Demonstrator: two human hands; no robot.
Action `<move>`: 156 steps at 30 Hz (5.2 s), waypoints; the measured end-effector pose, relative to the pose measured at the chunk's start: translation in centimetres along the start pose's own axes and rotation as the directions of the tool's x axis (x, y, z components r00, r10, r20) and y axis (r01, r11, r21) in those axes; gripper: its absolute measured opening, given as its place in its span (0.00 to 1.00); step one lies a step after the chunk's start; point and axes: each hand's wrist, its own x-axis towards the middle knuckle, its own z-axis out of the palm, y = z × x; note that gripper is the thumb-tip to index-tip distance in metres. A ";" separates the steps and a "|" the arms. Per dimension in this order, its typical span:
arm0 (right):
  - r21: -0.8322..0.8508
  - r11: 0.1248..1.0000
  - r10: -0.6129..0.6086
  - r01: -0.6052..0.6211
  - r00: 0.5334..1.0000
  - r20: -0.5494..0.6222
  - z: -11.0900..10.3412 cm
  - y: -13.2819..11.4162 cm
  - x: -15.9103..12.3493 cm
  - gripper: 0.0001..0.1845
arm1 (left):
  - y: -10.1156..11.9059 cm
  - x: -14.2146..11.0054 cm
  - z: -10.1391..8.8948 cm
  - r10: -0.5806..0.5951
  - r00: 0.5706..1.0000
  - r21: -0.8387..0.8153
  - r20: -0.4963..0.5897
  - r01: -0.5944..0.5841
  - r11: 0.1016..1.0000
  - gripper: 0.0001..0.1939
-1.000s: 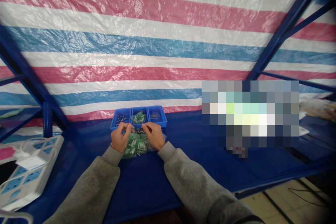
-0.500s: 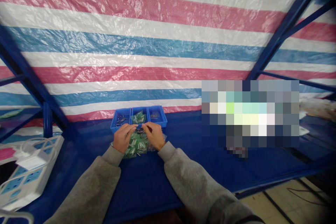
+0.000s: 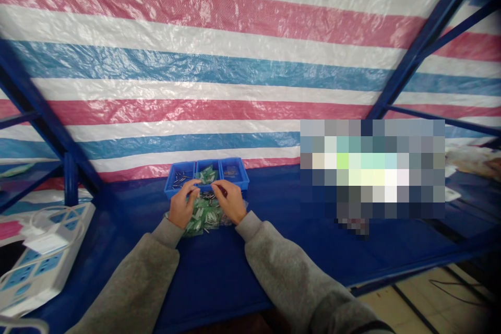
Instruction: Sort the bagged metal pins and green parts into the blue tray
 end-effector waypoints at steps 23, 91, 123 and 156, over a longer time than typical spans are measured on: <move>-0.435 0.895 0.151 0.097 0.853 0.500 -2.0 0.4 0.8 0.12 | -0.5 0.3 -0.1 -0.042 0.998 0.116 -0.052 0.048 0.992 0.11; 0.274 0.946 0.150 -0.175 0.983 0.109 0.6 -0.3 -0.2 0.11 | 0.3 0.1 -0.3 0.052 0.997 0.083 0.048 -0.056 0.995 0.15; 0.138 0.988 0.060 -0.066 0.997 0.048 0.4 -0.4 -0.2 0.11 | 0.9 0.3 -0.5 -0.020 0.999 -0.139 -0.029 0.016 0.990 0.09; 0.123 0.986 0.100 -0.113 0.989 0.112 0.8 0.0 -0.3 0.12 | -0.6 -0.1 0.4 -0.159 0.987 -0.275 -0.017 0.148 0.950 0.11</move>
